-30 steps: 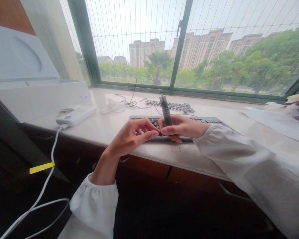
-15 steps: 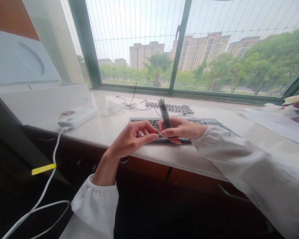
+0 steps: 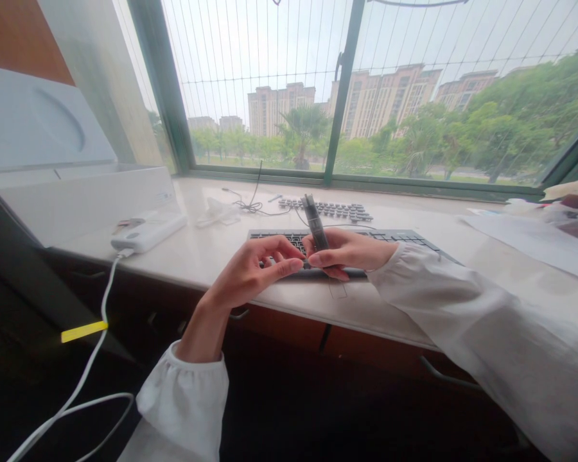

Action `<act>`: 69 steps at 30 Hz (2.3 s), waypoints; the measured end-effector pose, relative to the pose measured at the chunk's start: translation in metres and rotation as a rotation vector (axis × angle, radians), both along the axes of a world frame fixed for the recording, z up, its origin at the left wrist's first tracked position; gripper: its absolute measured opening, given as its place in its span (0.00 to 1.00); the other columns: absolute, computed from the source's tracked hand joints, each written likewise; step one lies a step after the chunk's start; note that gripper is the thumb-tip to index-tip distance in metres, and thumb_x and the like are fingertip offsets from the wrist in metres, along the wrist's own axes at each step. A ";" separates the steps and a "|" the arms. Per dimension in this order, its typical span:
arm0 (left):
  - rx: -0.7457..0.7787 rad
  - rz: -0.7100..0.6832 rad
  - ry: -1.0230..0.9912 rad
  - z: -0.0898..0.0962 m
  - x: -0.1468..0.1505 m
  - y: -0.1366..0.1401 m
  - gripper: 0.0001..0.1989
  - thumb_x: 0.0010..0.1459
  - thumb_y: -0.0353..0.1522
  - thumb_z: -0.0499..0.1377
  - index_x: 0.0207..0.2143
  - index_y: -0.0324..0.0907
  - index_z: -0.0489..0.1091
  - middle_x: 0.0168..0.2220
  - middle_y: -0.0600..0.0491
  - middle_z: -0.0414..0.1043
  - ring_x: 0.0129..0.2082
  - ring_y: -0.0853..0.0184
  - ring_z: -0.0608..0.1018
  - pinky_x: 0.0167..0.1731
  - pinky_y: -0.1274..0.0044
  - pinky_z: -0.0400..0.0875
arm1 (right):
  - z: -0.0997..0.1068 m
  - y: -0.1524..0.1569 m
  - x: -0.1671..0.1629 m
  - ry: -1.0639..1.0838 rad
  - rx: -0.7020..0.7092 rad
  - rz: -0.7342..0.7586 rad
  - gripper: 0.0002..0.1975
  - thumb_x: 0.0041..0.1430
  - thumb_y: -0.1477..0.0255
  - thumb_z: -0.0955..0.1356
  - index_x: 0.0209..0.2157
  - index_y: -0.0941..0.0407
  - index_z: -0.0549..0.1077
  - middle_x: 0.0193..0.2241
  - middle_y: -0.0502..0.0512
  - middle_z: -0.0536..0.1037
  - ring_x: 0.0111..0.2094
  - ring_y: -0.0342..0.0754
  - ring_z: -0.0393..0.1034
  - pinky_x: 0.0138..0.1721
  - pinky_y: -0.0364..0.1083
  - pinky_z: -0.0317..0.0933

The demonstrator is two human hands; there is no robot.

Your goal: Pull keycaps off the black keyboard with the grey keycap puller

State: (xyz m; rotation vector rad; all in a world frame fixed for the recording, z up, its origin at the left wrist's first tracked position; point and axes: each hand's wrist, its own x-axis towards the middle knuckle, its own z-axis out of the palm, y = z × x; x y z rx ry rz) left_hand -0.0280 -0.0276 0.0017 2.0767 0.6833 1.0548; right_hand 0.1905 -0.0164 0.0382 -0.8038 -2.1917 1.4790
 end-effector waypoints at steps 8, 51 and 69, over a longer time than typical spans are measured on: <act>0.013 -0.004 -0.017 0.002 0.001 -0.001 0.13 0.57 0.39 0.61 0.38 0.38 0.75 0.30 0.52 0.74 0.26 0.72 0.70 0.24 0.81 0.61 | 0.000 0.001 0.000 0.007 -0.001 0.006 0.15 0.56 0.62 0.70 0.29 0.58 0.64 0.17 0.41 0.63 0.15 0.35 0.58 0.14 0.36 0.52; -0.073 0.052 -0.009 -0.002 0.007 0.004 0.17 0.56 0.43 0.62 0.39 0.38 0.75 0.33 0.49 0.79 0.30 0.68 0.77 0.26 0.80 0.70 | -0.001 0.003 -0.003 0.406 -0.231 -0.067 0.10 0.55 0.71 0.69 0.26 0.58 0.65 0.19 0.42 0.67 0.13 0.32 0.53 0.36 0.42 0.70; -0.060 0.042 -0.005 -0.001 0.007 0.003 0.17 0.54 0.43 0.63 0.38 0.38 0.76 0.33 0.49 0.78 0.29 0.69 0.76 0.27 0.80 0.71 | 0.001 0.003 0.001 0.422 -0.284 -0.169 0.13 0.50 0.69 0.74 0.27 0.57 0.66 0.20 0.43 0.70 0.17 0.35 0.62 0.47 0.51 0.70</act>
